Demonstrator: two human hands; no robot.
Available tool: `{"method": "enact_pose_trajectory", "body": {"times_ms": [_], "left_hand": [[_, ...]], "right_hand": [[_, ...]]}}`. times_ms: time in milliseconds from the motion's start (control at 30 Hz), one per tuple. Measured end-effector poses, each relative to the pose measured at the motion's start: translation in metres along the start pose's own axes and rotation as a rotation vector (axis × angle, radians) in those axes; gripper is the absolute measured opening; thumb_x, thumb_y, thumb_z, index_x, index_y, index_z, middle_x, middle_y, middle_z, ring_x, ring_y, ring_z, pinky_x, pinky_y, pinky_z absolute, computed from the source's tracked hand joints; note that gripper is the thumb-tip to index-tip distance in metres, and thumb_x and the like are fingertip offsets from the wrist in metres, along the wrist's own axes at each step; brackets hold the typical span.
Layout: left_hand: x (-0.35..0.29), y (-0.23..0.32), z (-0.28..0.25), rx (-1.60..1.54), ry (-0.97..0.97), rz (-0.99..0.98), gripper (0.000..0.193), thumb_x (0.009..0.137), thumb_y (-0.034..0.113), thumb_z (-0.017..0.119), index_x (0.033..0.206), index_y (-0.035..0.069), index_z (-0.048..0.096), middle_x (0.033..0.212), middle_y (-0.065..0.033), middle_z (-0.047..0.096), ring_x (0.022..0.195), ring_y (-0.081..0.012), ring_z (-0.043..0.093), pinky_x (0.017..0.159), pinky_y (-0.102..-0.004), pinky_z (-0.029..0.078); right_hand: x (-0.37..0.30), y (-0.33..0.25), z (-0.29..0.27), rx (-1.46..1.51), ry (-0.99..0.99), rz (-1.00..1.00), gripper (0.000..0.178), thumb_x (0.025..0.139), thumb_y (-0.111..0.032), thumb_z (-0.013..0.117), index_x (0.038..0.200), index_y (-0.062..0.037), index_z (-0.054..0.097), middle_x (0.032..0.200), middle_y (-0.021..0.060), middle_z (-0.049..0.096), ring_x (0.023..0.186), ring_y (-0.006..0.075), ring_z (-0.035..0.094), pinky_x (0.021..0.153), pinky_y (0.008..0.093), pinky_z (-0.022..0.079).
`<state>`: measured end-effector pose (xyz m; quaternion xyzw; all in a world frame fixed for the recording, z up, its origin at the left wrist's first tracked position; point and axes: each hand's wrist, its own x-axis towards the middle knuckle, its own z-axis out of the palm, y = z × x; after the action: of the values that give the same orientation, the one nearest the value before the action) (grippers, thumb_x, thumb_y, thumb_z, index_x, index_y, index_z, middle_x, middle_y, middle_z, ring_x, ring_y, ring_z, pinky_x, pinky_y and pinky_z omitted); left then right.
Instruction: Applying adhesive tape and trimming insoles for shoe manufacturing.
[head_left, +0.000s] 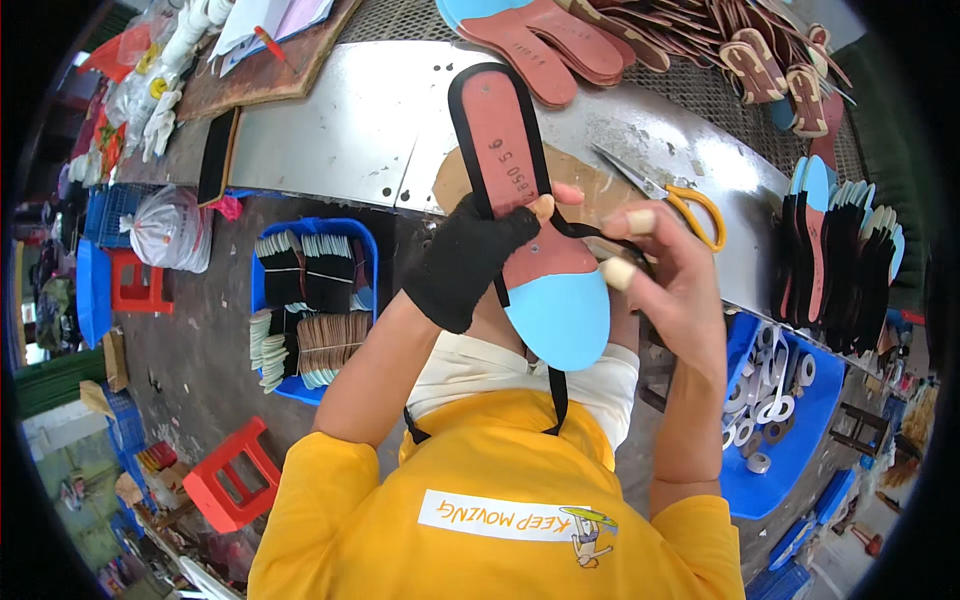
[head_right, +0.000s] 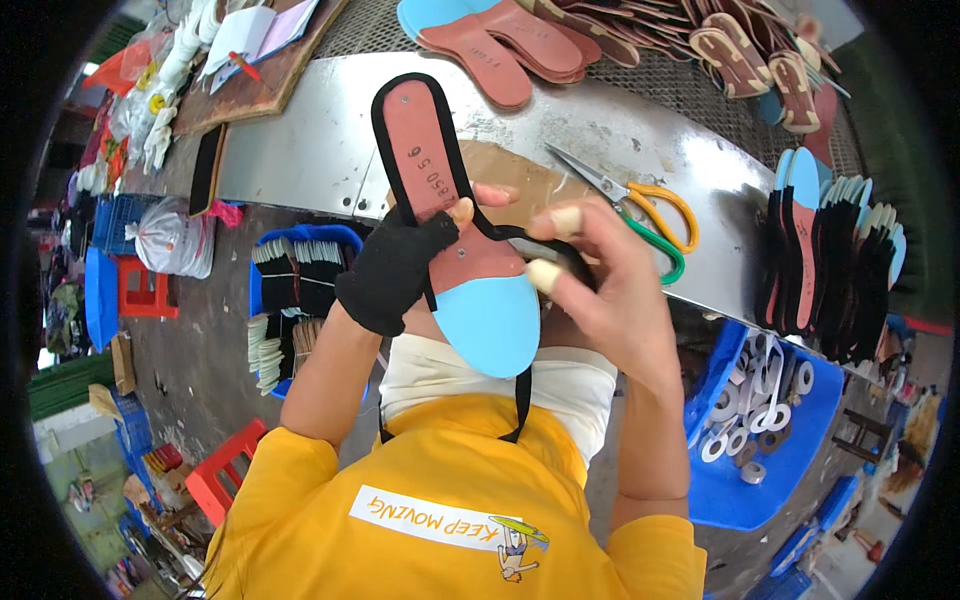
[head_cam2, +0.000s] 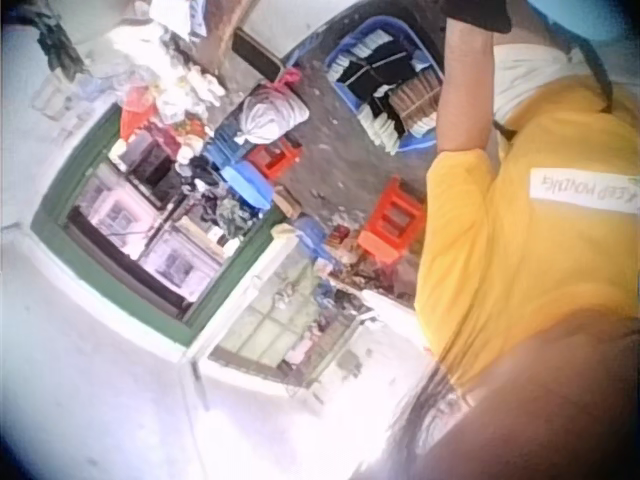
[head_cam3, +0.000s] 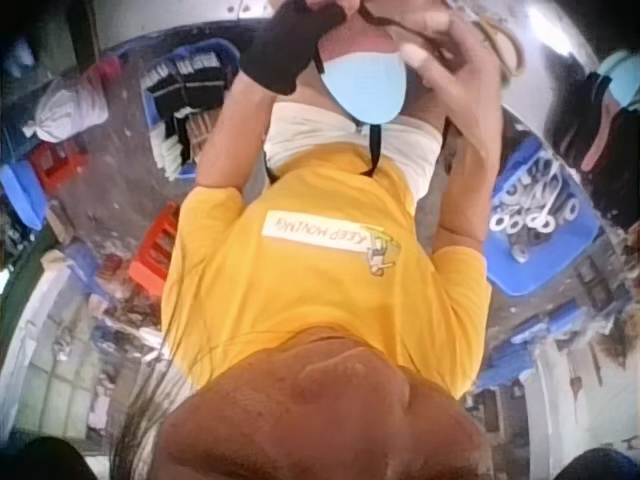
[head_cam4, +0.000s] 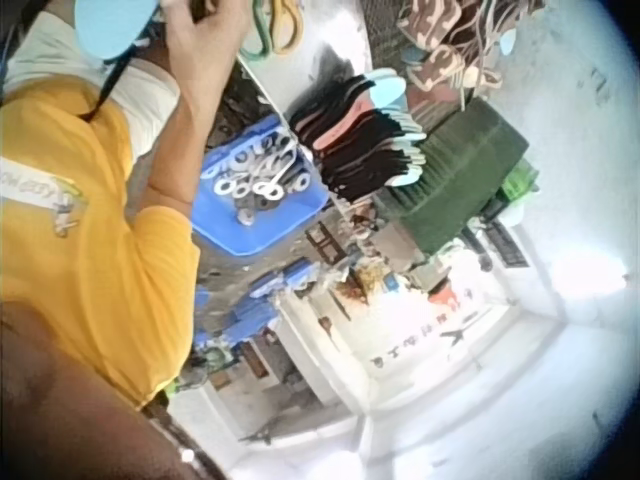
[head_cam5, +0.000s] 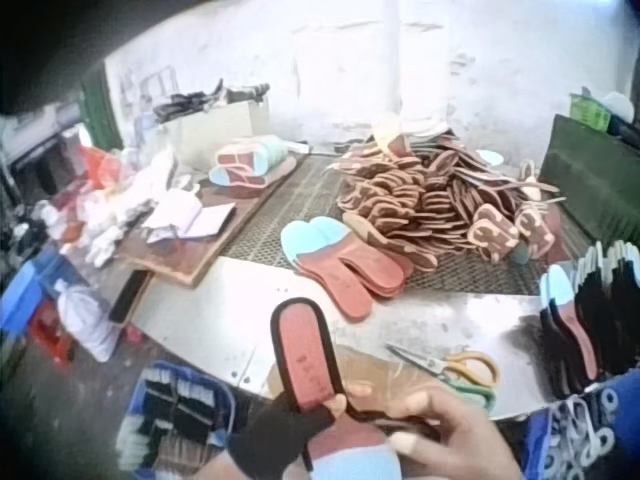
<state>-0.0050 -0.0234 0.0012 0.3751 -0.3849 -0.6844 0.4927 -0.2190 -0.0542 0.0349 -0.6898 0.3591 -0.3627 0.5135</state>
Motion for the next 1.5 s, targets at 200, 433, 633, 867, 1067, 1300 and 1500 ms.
{"method": "enact_pose_trajectory", "body": {"times_ms": [200, 433, 633, 867, 1067, 1300, 1500], "left_hand": [[-0.004, 0.001, 0.01, -0.24, 0.152, 0.034, 0.028, 0.098, 0.024, 0.052, 0.113, 0.0, 0.056, 0.115, -0.0158, 0.063, 0.099, -0.023, 0.065, 0.088, -0.0359, 0.053], [-0.007, -0.014, 0.013, -0.175, 0.213, 0.101, 0.029, 0.096, 0.024, 0.057, 0.114, 0.001, 0.054, 0.105, -0.0146, 0.066, 0.094, -0.0231, 0.066, 0.082, -0.0366, 0.055], [-0.026, -0.006, 0.022, -0.325, 0.285, -0.055, 0.026, 0.095, 0.02, 0.057, 0.111, -0.001, 0.056, 0.103, -0.0138, 0.067, 0.095, -0.0214, 0.065, 0.084, -0.0352, 0.054], [-0.048, -0.021, 0.017, -0.599, 0.249, -0.03, 0.028, 0.097, 0.026, 0.054, 0.115, 0.004, 0.053, 0.111, -0.0136, 0.063, 0.104, -0.0238, 0.062, 0.091, -0.0385, 0.051], [-0.059, -0.03, 0.009, -0.69, 0.31, 0.049, 0.025, 0.098, 0.026, 0.053, 0.114, 0.006, 0.053, 0.112, -0.0126, 0.062, 0.103, -0.0233, 0.062, 0.091, -0.0381, 0.051], [-0.064, -0.034, 0.014, -0.756, 0.317, 0.054, 0.019, 0.097, 0.02, 0.055, 0.109, 0.005, 0.055, 0.108, -0.0107, 0.062, 0.107, -0.0221, 0.06, 0.09, -0.0368, 0.052], [-0.06, -0.039, 0.021, -0.665, 0.367, 0.039, 0.02, 0.095, 0.018, 0.057, 0.106, 0.001, 0.056, 0.103, -0.011, 0.063, 0.098, -0.0223, 0.064, 0.084, -0.036, 0.055]], "right_hand": [[-0.011, 0.008, 0.006, 0.233, 0.155, 0.199, 0.015, 0.085, 0.004, 0.063, 0.1, 0.0035, 0.064, 0.089, 0.0028, 0.062, 0.073, 0.0089, 0.062, 0.068, 0.0217, 0.05], [-0.003, 0.0, -0.021, -0.126, -0.135, -0.002, 0.014, 0.087, -0.002, 0.064, 0.1, 0.0035, 0.067, 0.097, 0.0062, 0.065, 0.084, 0.014, 0.063, 0.072, 0.0253, 0.051], [-0.002, 0.029, -0.07, 0.104, 0.194, 0.199, 0.028, 0.08, -0.009, 0.064, 0.106, 0.0034, 0.065, 0.102, 0.0126, 0.065, 0.093, 0.0233, 0.062, 0.081, 0.0333, 0.05], [-0.01, 0.049, -0.072, -1.081, 0.174, 0.105, 0.031, 0.07, 0.001, 0.063, 0.1, 0.0041, 0.057, 0.101, 0.018, 0.059, 0.096, 0.0354, 0.058, 0.088, 0.0361, 0.046], [-0.08, 0.033, -0.03, 0.167, 0.179, 0.39, 0.041, 0.078, 0.005, 0.059, 0.118, 0.0024, 0.049, 0.103, 0.0045, 0.057, 0.094, 0.0128, 0.056, 0.087, 0.0275, 0.045], [-0.133, 0.038, 0.009, -0.046, -0.054, 0.41, 0.066, 0.061, -0.049, 0.087, 0.097, -0.0044, 0.054, 0.082, -0.0018, 0.049, 0.074, 0.007, 0.046, 0.066, 0.0219, 0.038], [-0.133, 0.042, 0.016, -0.05, -0.065, 0.396, 0.064, 0.065, -0.046, 0.086, 0.098, -0.0032, 0.053, 0.084, -0.001, 0.05, 0.075, 0.0072, 0.046, 0.067, 0.0212, 0.039]]}}
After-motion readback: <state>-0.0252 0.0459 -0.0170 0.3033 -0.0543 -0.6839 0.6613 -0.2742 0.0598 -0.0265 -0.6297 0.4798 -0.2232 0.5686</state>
